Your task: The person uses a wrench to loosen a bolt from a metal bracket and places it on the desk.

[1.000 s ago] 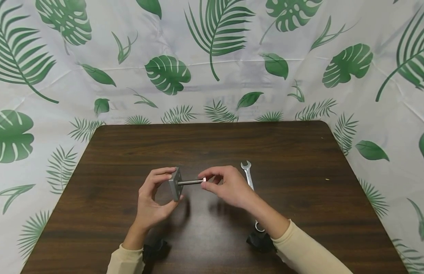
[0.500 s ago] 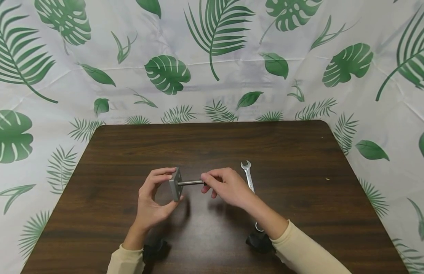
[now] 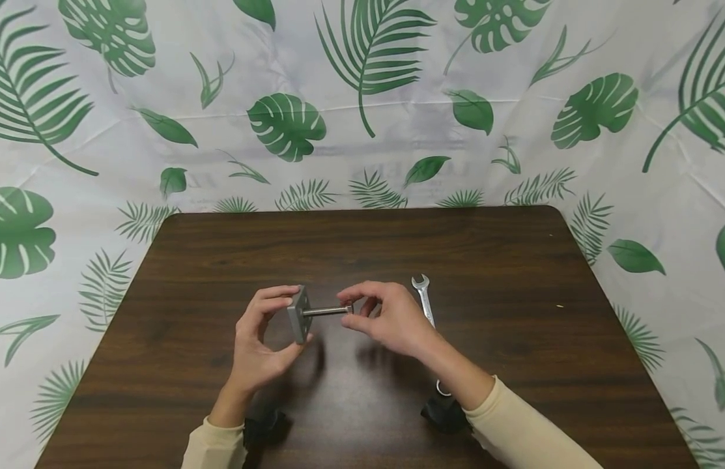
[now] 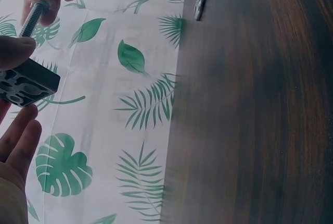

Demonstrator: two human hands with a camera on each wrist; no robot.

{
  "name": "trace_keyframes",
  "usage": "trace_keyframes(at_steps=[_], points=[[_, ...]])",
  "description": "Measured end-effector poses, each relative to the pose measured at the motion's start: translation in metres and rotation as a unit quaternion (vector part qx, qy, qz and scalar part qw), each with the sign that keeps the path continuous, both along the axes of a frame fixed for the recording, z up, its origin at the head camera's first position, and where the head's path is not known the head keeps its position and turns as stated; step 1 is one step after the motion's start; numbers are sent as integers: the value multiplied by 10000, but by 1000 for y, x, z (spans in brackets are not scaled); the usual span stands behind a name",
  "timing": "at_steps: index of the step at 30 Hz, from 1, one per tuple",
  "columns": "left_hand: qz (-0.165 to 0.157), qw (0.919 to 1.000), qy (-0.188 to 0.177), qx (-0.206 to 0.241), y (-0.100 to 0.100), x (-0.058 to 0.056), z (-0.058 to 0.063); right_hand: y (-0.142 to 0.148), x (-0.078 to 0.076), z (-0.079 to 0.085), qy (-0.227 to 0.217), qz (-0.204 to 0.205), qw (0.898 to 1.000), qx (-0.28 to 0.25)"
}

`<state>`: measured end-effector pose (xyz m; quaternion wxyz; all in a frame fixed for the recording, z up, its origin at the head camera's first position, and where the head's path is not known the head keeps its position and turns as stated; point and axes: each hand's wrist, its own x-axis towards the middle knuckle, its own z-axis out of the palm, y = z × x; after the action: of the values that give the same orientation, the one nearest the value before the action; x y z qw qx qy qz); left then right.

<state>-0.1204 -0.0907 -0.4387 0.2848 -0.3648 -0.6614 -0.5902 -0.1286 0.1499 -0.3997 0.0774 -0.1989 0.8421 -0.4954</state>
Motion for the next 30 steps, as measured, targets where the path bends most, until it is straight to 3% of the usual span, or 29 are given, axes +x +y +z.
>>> trace_keyframes(at_steps=[6, 10, 13, 19, 23, 26, 30], points=[[25, 10000, 20, -89, 0, 0, 0, 0, -5, 0, -883, 216, 9959, -22], [42, 9999, 21, -111, 0, 1, 1, 1, -6, 0, -1172, 351, 9923, -209], [54, 9999, -4, -97, -1, 1, 1, 2, -5, 1, -884, 306, 9955, -127], [8, 10000, -63, -76, -1, 1, 0, 0, 1, 2, 321, -41, 9989, 340], [2, 10000, -39, -63, -1, 0, -1, 0, 1, 3, 533, -13, 9981, 323], [4, 10000, -16, -39, -1, -1, -2, 1, -1, 1, 122, 85, 9995, 268], [-9, 10000, -1, -15, -1, 0, -2, 3, -4, 0, -864, 133, 9962, -12]])
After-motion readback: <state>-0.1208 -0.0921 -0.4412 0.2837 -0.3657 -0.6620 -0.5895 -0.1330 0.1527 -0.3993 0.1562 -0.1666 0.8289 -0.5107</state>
